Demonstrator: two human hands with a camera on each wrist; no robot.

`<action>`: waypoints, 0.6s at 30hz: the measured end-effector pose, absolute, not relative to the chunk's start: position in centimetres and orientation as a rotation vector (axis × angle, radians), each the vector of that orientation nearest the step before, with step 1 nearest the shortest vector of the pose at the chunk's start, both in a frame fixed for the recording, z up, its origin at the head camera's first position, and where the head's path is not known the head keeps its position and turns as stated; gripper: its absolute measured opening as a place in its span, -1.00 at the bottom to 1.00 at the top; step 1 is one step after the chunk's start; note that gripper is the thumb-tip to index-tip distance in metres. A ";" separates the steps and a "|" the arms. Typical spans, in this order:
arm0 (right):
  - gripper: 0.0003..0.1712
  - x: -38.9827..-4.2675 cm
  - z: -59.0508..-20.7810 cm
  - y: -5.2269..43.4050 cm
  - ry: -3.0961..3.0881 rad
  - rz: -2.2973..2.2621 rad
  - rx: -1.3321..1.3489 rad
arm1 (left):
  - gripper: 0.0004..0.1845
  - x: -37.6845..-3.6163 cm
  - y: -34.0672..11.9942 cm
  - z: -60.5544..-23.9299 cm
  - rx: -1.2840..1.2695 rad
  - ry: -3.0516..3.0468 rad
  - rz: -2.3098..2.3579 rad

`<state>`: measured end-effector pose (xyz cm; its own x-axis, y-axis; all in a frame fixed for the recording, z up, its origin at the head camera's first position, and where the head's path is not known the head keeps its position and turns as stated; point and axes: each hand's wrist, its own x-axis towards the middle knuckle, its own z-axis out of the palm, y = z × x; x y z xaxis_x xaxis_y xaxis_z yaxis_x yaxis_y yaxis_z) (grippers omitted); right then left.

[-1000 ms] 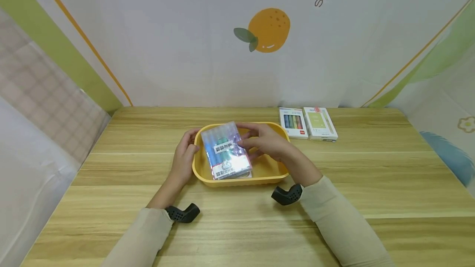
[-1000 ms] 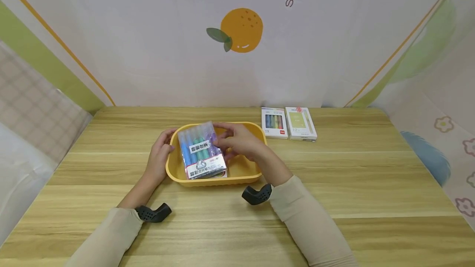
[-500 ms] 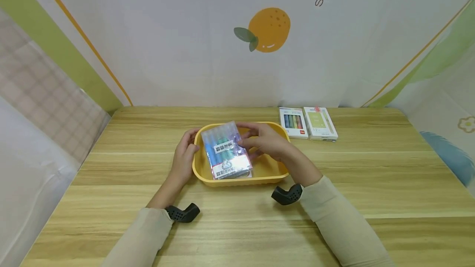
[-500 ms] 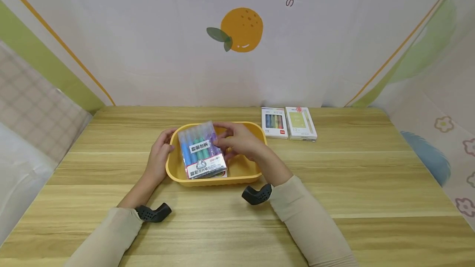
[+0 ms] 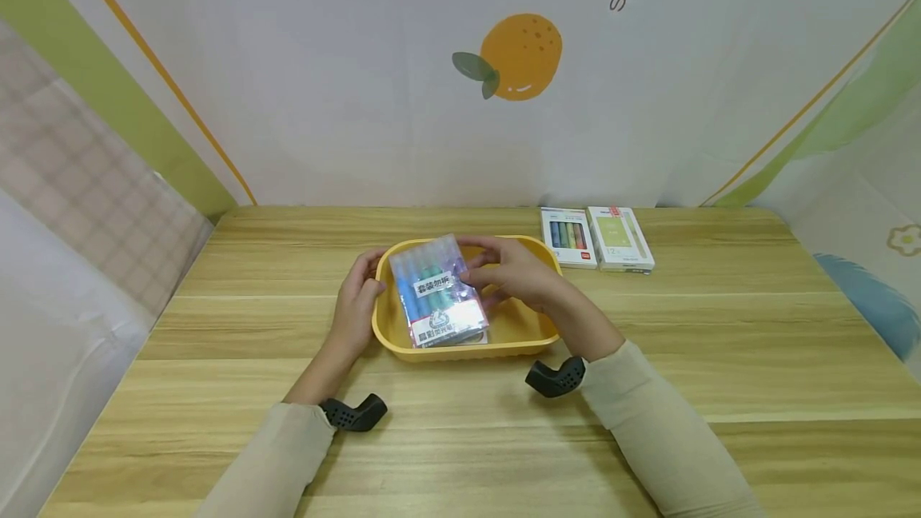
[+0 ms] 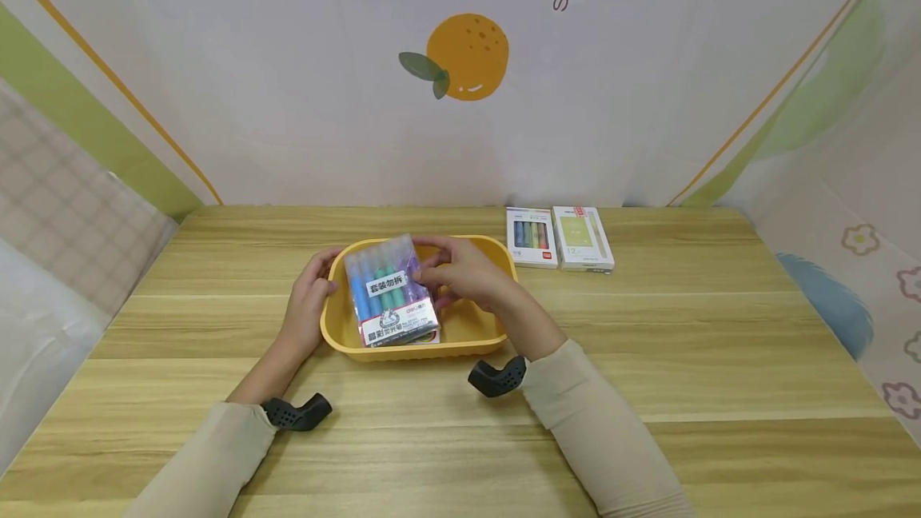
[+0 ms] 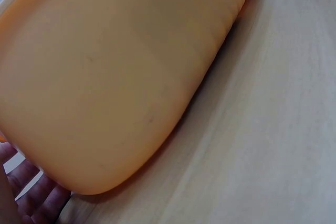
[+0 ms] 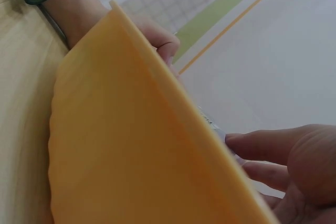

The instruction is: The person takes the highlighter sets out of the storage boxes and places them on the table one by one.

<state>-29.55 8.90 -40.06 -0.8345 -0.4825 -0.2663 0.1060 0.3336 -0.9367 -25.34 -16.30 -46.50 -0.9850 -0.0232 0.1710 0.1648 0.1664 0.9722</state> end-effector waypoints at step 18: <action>-0.27 -29.4 -39.9 9.0 2.106 -1.525 -0.356 | -0.42 -25.4 -16.3 -46.6 -0.133 -2.283 -1.931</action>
